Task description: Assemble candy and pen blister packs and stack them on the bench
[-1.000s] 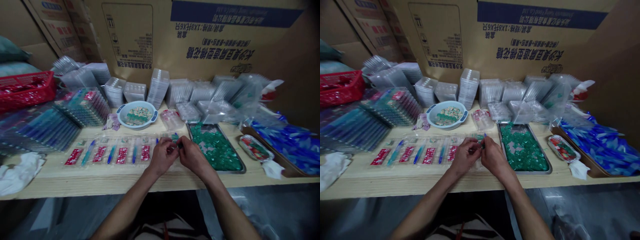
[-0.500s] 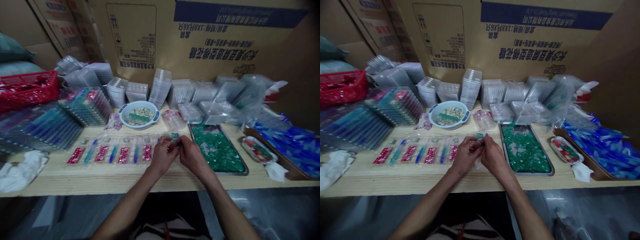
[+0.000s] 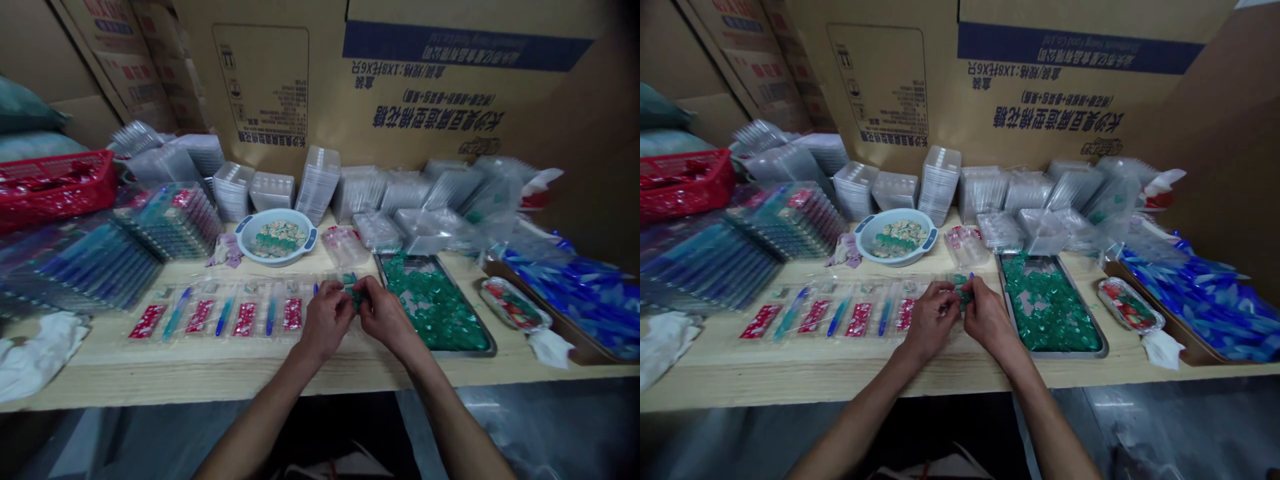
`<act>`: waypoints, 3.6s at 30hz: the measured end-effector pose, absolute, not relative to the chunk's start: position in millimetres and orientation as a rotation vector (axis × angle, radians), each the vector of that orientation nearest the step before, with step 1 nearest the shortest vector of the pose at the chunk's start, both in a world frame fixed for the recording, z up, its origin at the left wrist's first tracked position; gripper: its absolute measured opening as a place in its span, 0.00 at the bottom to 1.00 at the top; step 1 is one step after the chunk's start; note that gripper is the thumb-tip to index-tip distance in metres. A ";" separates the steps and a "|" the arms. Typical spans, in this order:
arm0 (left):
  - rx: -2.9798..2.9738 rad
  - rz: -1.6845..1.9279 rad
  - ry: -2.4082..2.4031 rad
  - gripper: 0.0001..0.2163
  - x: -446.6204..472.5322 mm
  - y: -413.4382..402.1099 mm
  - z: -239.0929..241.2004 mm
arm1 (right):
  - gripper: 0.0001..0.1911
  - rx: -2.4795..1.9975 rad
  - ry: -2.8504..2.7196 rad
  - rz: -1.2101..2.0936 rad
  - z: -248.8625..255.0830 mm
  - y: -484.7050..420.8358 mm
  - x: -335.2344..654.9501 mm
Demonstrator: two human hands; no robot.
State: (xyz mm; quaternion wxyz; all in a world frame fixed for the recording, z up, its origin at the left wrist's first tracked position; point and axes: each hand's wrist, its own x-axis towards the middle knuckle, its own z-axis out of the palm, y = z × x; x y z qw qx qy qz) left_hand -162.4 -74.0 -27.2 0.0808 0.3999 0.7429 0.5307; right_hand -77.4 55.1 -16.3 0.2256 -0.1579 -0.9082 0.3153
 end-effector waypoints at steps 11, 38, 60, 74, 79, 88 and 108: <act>1.144 1.687 2.284 0.04 -167.4 -67.7 -28.3 | 0.08 -0.433 -2.480 0.687 -11.8 44.6 -79.1; 0.995 1.784 2.078 0.07 -166.6 -61.2 -25.5 | 0.13 -0.493 -2.110 1.558 -21.5 66.6 -75.2; 0.321 2.121 1.492 0.15 -165.8 -64.8 -22.6 | 0.07 -0.462 -2.377 0.917 -17.5 54.3 -55.6; 0.206 2.201 1.498 0.13 -169.1 -63.5 -18.5 | 0.16 -0.601 -1.969 1.574 -22.7 76.9 -57.4; 0.271 2.186 1.510 0.14 -166.7 -62.6 -18.8 | 0.12 -0.560 -2.219 1.298 -26.0 73.4 -60.6; 0.304 2.156 1.535 0.15 -166.4 -66.8 -20.8 | 0.07 -0.512 -2.571 0.568 -22.6 45.2 -59.8; 0.006 2.052 1.183 0.17 -169.0 -66.5 -18.9 | 0.17 -0.888 -2.424 0.656 -36.3 111.0 -47.9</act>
